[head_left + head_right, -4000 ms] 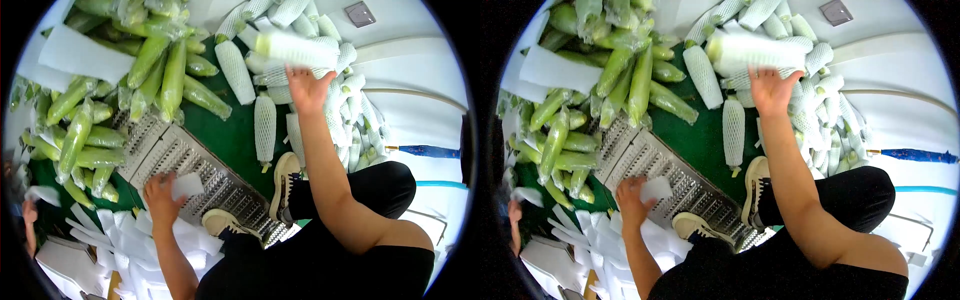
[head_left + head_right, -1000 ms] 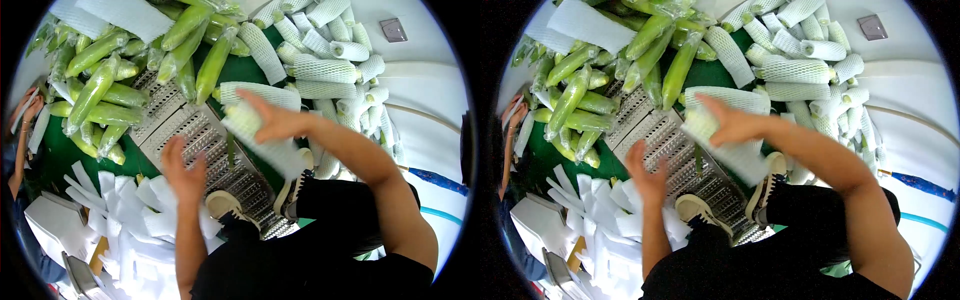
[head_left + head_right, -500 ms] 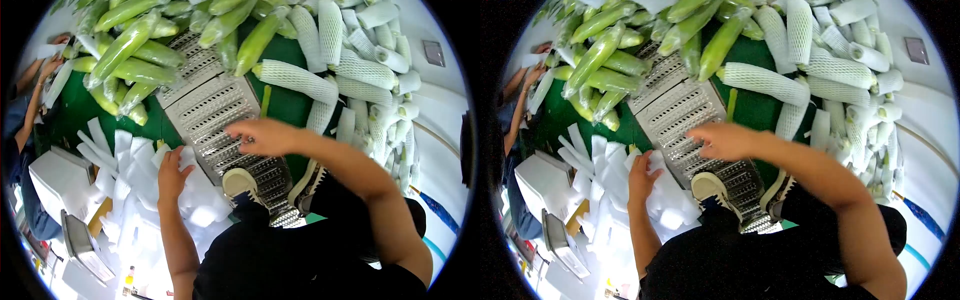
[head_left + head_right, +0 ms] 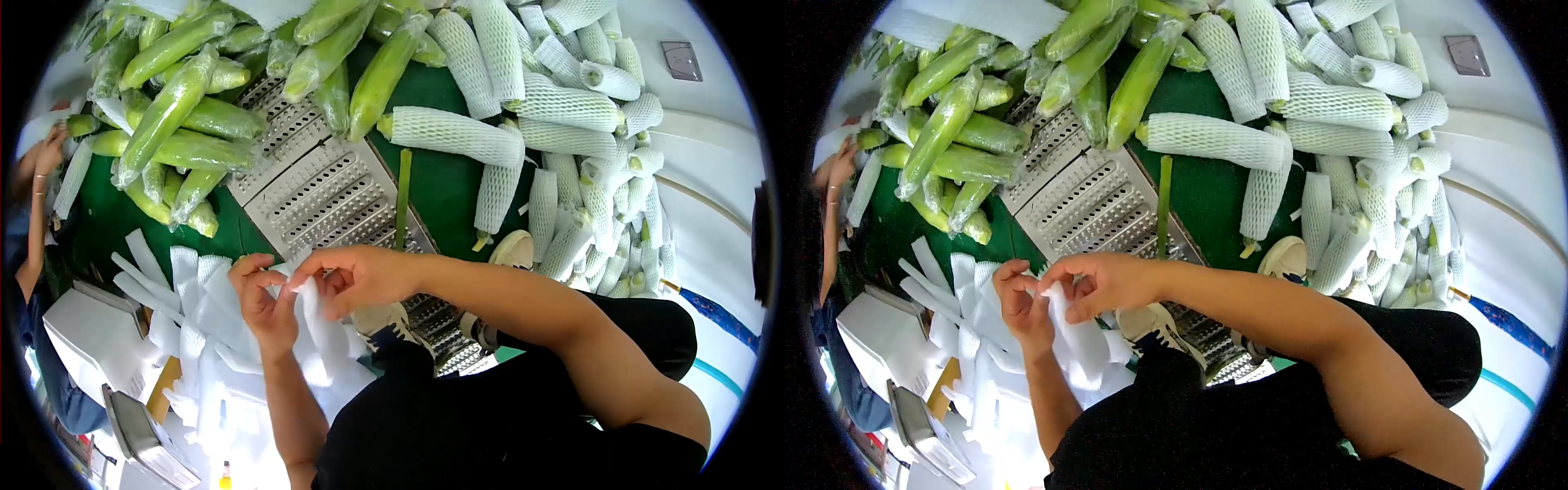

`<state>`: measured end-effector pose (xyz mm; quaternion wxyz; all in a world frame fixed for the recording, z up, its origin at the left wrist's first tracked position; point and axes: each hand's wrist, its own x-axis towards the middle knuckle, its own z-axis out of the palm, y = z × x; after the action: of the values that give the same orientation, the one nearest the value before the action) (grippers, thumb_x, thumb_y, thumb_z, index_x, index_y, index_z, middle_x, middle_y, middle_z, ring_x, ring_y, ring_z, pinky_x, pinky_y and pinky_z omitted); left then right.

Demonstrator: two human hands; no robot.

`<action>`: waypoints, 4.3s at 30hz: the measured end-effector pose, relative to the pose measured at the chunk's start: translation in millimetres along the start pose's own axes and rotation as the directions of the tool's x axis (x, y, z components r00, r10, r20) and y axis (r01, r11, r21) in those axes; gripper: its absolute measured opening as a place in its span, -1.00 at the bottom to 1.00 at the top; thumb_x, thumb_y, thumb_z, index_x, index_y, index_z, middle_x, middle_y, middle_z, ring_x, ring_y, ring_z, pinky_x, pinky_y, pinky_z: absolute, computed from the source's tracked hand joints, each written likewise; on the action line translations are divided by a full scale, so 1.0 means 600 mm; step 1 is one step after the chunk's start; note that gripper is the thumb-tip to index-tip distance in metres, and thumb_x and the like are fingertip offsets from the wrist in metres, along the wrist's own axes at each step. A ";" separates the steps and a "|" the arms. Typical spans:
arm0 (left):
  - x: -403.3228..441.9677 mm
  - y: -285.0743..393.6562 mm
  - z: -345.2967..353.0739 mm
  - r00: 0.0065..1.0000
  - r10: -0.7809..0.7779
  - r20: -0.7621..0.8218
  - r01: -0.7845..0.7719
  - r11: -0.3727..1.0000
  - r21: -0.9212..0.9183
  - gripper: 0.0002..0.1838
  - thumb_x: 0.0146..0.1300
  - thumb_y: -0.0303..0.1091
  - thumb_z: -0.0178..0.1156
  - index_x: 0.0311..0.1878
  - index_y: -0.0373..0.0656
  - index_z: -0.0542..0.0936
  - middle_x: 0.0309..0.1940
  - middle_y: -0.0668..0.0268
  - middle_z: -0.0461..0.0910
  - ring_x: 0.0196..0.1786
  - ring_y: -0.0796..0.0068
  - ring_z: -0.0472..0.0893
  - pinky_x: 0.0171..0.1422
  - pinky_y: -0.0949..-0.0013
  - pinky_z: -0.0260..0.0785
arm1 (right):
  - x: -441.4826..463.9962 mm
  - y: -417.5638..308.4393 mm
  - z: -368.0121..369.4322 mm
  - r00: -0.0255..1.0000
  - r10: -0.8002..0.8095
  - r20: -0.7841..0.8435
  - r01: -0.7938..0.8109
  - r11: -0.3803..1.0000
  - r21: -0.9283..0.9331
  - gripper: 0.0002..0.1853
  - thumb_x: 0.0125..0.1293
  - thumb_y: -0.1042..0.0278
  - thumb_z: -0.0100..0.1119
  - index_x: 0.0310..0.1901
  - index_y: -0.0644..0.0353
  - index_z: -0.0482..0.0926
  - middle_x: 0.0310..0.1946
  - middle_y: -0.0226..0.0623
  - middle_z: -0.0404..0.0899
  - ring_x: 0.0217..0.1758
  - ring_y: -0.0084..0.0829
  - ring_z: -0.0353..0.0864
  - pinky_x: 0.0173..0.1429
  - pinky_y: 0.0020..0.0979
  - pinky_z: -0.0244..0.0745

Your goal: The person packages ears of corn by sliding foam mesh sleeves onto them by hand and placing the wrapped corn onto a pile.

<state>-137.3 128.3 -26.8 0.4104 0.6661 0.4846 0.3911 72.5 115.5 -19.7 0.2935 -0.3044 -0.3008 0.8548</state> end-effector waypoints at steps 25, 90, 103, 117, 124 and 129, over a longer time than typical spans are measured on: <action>0.401 0.112 0.399 0.947 -0.218 0.236 0.313 0.787 -0.531 -0.75 0.36 -0.31 0.20 -0.02 -0.28 0.58 -0.18 0.24 0.62 -0.07 0.40 0.57 0.04 0.31 0.41 | -0.081 -0.262 -0.297 0.484 -0.574 -0.661 0.720 0.691 -0.073 -0.75 0.42 0.28 0.14 0.02 0.21 0.48 -0.10 -0.32 0.59 -0.08 -0.39 0.58 0.04 -0.31 0.51; -0.006 0.050 -0.062 0.814 -0.581 -0.009 0.261 0.380 -0.887 -0.51 0.39 -0.07 0.22 0.20 -0.16 0.36 0.05 0.20 0.56 0.09 0.37 0.58 0.20 0.30 0.46 | 0.174 0.075 0.061 0.854 -0.266 -0.448 0.269 0.961 -0.057 -0.78 0.53 0.22 0.01 -0.18 0.20 0.46 -0.37 -0.44 0.49 -0.29 -0.60 0.42 -0.15 -0.47 0.41; -0.059 -0.149 0.009 0.533 -0.738 -0.413 0.109 0.544 -0.832 -0.77 0.44 -0.38 0.13 0.10 -0.13 0.45 -0.12 0.28 0.56 -0.02 0.46 0.55 0.13 0.37 0.44 | 0.218 0.128 0.012 0.839 -0.197 -0.508 -0.068 0.887 -0.456 -0.79 0.54 0.20 -0.02 -0.12 0.17 0.47 -0.27 -0.23 0.58 -0.16 -0.28 0.57 -0.05 -0.37 0.45; 0.155 0.177 0.110 0.799 0.488 0.351 -0.471 0.871 -0.138 -0.62 0.11 -0.50 0.26 0.04 -0.09 0.66 0.10 0.21 0.61 0.18 0.17 0.60 0.31 0.15 0.44 | -0.074 -0.027 -0.108 0.515 -0.698 -0.497 0.855 0.461 0.238 -0.54 0.56 -0.02 -0.20 0.28 0.11 0.35 0.24 -0.23 0.43 0.36 -0.30 0.35 0.44 -0.21 0.25; 0.010 -0.025 0.037 0.924 -0.360 0.126 0.259 0.836 0.483 -0.54 0.09 -0.43 0.38 0.12 -0.11 0.59 0.07 0.11 0.52 0.10 0.00 0.51 0.14 0.14 0.42 | -0.102 -0.106 -0.171 0.340 -0.428 -0.838 0.206 0.903 -0.378 -0.69 0.30 0.42 0.16 0.07 0.17 0.49 -0.06 -0.35 0.61 -0.05 -0.44 0.61 0.07 -0.43 0.44; -0.068 -0.058 -0.015 0.759 -0.440 0.479 0.187 0.853 0.487 -0.53 0.05 -0.55 0.38 0.07 0.04 0.66 0.09 0.26 0.54 0.02 0.08 0.58 0.11 0.21 0.48 | -0.015 0.081 -0.076 0.931 -0.052 -0.361 -0.112 0.901 -0.419 -0.55 0.30 0.27 0.29 0.17 0.22 0.46 -0.09 -0.28 0.59 -0.04 -0.49 0.60 0.08 -0.43 0.50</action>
<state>-166.2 96.9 -60.7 0.4485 0.7298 0.5157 -0.0154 94.9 93.1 -79.3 0.2555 -0.5193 -0.4184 0.7000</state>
